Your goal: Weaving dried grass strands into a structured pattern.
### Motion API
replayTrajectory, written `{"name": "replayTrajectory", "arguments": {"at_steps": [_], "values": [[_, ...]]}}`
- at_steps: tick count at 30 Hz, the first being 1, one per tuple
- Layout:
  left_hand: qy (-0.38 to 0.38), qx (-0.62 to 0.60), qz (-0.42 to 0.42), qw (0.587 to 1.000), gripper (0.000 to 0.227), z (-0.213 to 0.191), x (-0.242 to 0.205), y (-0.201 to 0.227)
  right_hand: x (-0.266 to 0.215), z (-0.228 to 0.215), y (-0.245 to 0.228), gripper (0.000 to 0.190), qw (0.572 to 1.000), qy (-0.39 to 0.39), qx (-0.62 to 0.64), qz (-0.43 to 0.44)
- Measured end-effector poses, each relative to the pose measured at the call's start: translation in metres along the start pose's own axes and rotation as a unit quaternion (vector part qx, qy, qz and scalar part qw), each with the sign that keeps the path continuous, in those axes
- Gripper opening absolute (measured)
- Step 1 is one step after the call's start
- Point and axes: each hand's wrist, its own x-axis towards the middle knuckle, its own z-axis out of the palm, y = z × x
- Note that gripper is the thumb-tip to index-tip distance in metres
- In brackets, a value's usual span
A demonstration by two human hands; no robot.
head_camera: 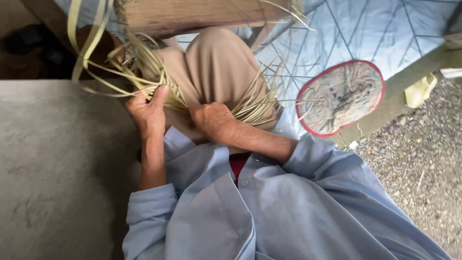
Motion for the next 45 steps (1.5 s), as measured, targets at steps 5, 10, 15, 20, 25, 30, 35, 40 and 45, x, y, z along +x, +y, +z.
{"name": "replayTrajectory", "arguments": {"at_steps": [5, 10, 15, 20, 25, 30, 35, 40, 45], "values": [[0.008, 0.003, 0.022, 1.000, 0.018, -0.006, -0.002, -0.004, -0.063, -0.028, 0.069, 0.018, 0.997, -0.055, 0.038, 0.044], [0.005, -0.020, 0.035, 0.999, 0.017, -0.002, -0.003, 0.018, -0.116, -0.084, 0.107, 0.056, 0.971, -0.174, 0.153, 0.054], [0.019, 0.031, -0.013, 0.999, 0.030, 0.003, -0.009, -0.007, -0.043, -0.072, 0.064, 0.071, 0.993, 0.045, 0.085, -0.061], [0.035, -0.031, 0.002, 0.999, 0.024, 0.008, -0.006, 0.042, 0.009, -0.002, 0.033, 0.091, 0.993, -0.037, 0.111, -0.021], [0.164, -0.149, -0.062, 0.973, 0.023, -0.014, 0.063, 0.033, -0.001, 0.070, 0.040, 0.033, 0.997, 0.064, -0.012, -0.030], [0.276, -0.192, 0.134, 0.932, 0.012, -0.074, 0.157, 0.050, -0.001, 0.063, 0.038, 0.035, 0.999, -0.008, -0.008, 0.037], [0.150, -0.107, -0.116, 0.976, 0.054, -0.078, 0.115, 0.053, 0.001, 0.031, 0.029, 0.036, 0.987, -0.062, 0.123, 0.077], [0.224, -0.010, -0.042, 0.974, 0.029, -0.039, -0.002, 0.038, 0.001, 0.006, 0.026, 0.031, 0.907, -0.136, 0.378, 0.127], [0.136, -0.013, 0.083, 0.987, 0.008, -0.015, -0.052, 0.040, -0.003, 0.001, 0.019, 0.035, 0.920, -0.115, 0.360, 0.104]]}}
